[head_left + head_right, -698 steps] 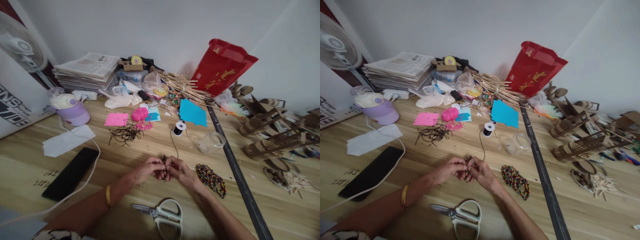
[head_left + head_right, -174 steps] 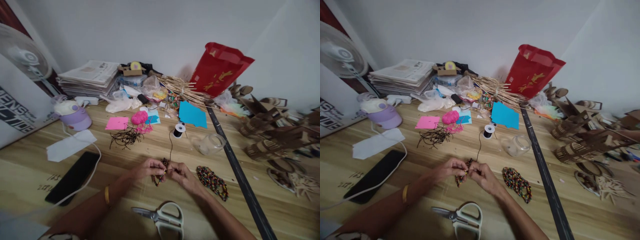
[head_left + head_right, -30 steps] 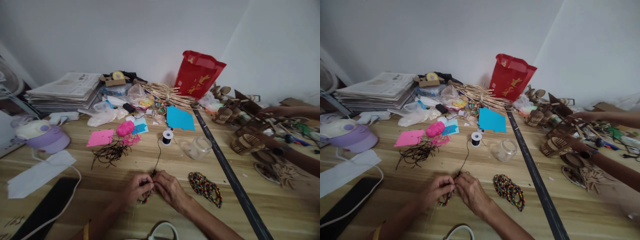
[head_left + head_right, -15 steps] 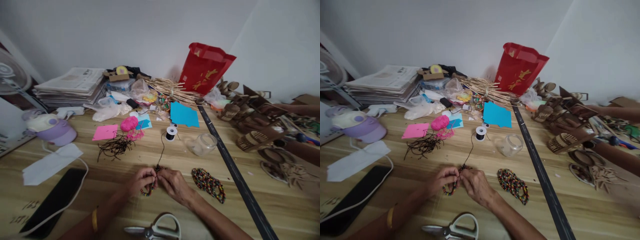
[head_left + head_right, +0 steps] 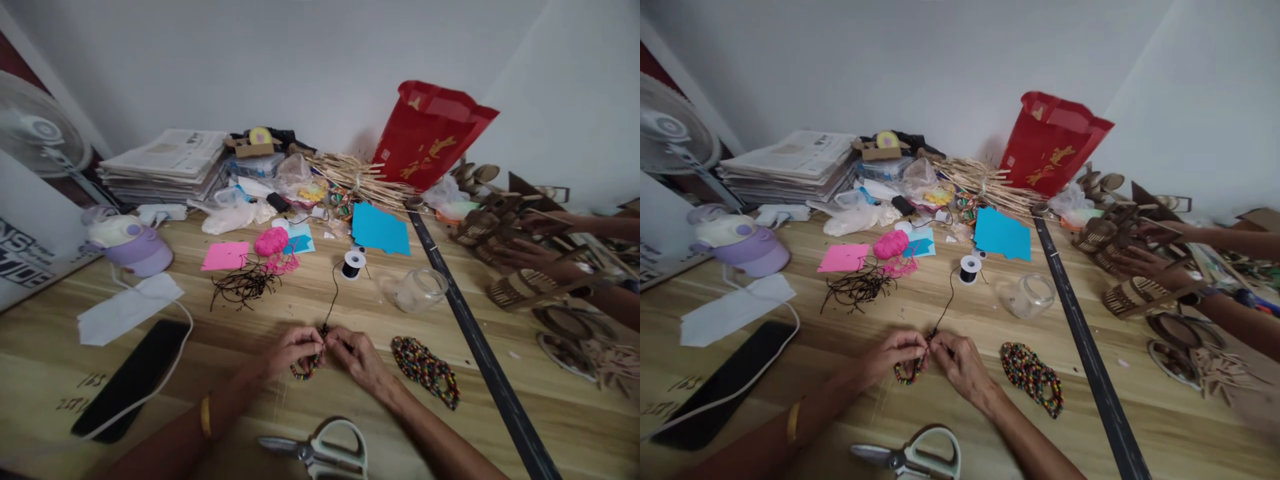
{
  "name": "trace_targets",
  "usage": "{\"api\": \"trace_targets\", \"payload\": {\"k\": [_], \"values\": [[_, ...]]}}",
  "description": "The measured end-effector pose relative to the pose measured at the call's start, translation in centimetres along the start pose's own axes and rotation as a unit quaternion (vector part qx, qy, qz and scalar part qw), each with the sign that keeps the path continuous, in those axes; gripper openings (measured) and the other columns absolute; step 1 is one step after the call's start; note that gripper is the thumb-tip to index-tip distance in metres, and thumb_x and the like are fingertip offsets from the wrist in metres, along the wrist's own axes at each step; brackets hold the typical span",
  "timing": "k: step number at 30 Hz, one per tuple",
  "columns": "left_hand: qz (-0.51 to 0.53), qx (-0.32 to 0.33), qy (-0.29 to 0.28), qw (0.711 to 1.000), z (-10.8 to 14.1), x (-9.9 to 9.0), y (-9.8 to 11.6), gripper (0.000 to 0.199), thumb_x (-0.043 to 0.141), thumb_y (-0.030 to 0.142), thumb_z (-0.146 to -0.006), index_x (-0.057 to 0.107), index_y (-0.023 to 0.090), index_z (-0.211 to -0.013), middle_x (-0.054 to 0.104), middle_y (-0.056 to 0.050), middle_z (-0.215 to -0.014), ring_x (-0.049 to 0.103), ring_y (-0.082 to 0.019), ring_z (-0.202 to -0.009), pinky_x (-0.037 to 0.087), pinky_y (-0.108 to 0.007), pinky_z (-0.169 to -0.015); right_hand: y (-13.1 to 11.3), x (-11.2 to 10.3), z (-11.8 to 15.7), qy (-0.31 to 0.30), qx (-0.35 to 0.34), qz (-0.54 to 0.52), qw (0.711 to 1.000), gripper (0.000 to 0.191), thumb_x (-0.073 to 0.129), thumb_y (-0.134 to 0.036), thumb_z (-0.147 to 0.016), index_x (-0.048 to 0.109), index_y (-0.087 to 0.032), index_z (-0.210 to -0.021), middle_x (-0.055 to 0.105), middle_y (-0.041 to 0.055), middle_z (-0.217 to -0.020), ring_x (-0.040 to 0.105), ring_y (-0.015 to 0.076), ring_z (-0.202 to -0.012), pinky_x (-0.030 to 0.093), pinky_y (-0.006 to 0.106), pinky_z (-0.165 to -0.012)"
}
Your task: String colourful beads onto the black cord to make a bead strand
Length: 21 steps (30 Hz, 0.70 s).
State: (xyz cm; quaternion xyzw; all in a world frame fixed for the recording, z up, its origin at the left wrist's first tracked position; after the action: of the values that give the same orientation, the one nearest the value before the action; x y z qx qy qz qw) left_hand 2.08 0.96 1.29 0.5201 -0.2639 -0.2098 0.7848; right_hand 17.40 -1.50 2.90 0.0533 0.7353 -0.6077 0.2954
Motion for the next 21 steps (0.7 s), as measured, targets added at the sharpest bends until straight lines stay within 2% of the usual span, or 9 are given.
{"api": "trace_targets", "payload": {"k": [6, 10, 12, 14, 17, 19, 21], "values": [[0.003, -0.003, -0.020, 1.000, -0.3, -0.7, -0.1, 0.035, 0.070, 0.043, -0.067, 0.065, 0.011, -0.082, 0.069, -0.006, -0.071, 0.054, -0.008, -0.050, 0.041, -0.019, -0.051, 0.0, -0.3, -0.3, 0.018, -0.018, 0.022, 0.999, 0.029, 0.040, -0.027, -0.095, 0.061, -0.015, -0.079, 0.058, 0.0004, -0.069, 0.052, 0.0113, -0.063, 0.041, 0.021, -0.059], [-0.005, 0.007, 0.000, 1.000, -0.6, -1.3, -0.5, 0.035, 0.071, 0.042, -0.068, 0.068, 0.011, -0.085, 0.070, -0.007, -0.072, 0.055, -0.008, -0.051, 0.039, -0.018, -0.049, 0.1, -1.4, 0.1, 0.059, -0.043, 0.098, 0.993, 0.020, 0.046, -0.025, -0.092, 0.058, -0.018, -0.106, 0.059, 0.0070, -0.098, 0.058, 0.0143, -0.076, 0.047, 0.026, -0.070], [0.010, 0.009, 0.024, 1.000, -0.7, -1.6, -0.6, 0.036, 0.072, 0.042, -0.067, 0.068, 0.011, -0.084, 0.070, -0.006, -0.071, 0.054, -0.008, -0.050, 0.039, -0.019, -0.049, -0.3, -2.3, 0.4, 0.082, -0.042, 0.142, 0.986, 0.029, 0.049, -0.024, -0.091, 0.052, -0.019, -0.119, 0.056, 0.0102, -0.108, 0.058, 0.0137, -0.070, 0.048, 0.028, -0.067], [0.030, 0.012, 0.050, 0.998, -0.8, -1.8, -0.6, 0.036, 0.073, 0.041, -0.065, 0.068, 0.011, -0.083, 0.070, -0.006, -0.071, 0.055, -0.009, -0.051, 0.040, -0.019, -0.049, -1.5, -3.0, 0.8, 0.077, -0.065, 0.172, 0.980, 0.029, 0.049, -0.024, -0.090, 0.052, -0.021, -0.119, 0.058, 0.0097, -0.104, 0.057, 0.0147, -0.067, 0.047, 0.027, -0.061], [0.053, 0.024, 0.069, 0.996, -0.9, -2.0, -0.4, 0.034, 0.074, 0.040, -0.064, 0.067, 0.011, -0.081, 0.070, -0.006, -0.070, 0.058, -0.011, -0.055, 0.041, -0.019, -0.050, -4.4, -2.7, 2.0, -0.031, -0.129, 0.184, 0.974, 0.020, 0.047, -0.022, -0.091, 0.059, -0.025, -0.106, 0.062, 0.0038, -0.086, 0.058, 0.0147, -0.063, 0.046, 0.024, -0.057], [0.070, 0.028, 0.077, 0.994, -1.0, -2.2, -0.3, 0.034, 0.075, 0.038, -0.063, 0.067, 0.010, -0.080, 0.070, -0.006, -0.071, 0.060, -0.012, -0.058, 0.040, -0.019, -0.049, -6.2, -1.6, 3.4, -0.118, -0.163, 0.199, 0.959, 0.015, 0.049, -0.023, -0.090, 0.060, -0.026, -0.100, 0.064, 0.0013, -0.080, 0.059, 0.0147, -0.062, 0.044, 0.023, -0.054], [0.086, 0.027, 0.086, 0.992, -1.0, -2.4, -0.2, 0.035, 0.076, 0.037, -0.061, 0.066, 0.010, -0.081, 0.069, -0.005, -0.071, 0.060, -0.012, -0.057, 0.040, -0.019, -0.049, -7.2, 0.0, 4.9, -0.157, -0.199, 0.216, 0.943, 0.016, 0.053, -0.027, -0.088, 0.060, -0.028, -0.103, 0.066, 0.0002, -0.080, 0.060, 0.0154, -0.062, 0.043, 0.024, -0.051]]}}
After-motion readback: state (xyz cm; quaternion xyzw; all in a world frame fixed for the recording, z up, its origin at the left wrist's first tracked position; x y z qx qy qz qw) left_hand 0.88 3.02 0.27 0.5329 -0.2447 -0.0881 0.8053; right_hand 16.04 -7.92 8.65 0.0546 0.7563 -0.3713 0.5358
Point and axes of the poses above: each hand's wrist, its own z-axis away from the middle knuckle, its own x-axis out of the palm, y = z × x, the point moved 3 cm from there along -z, towards the middle knuckle
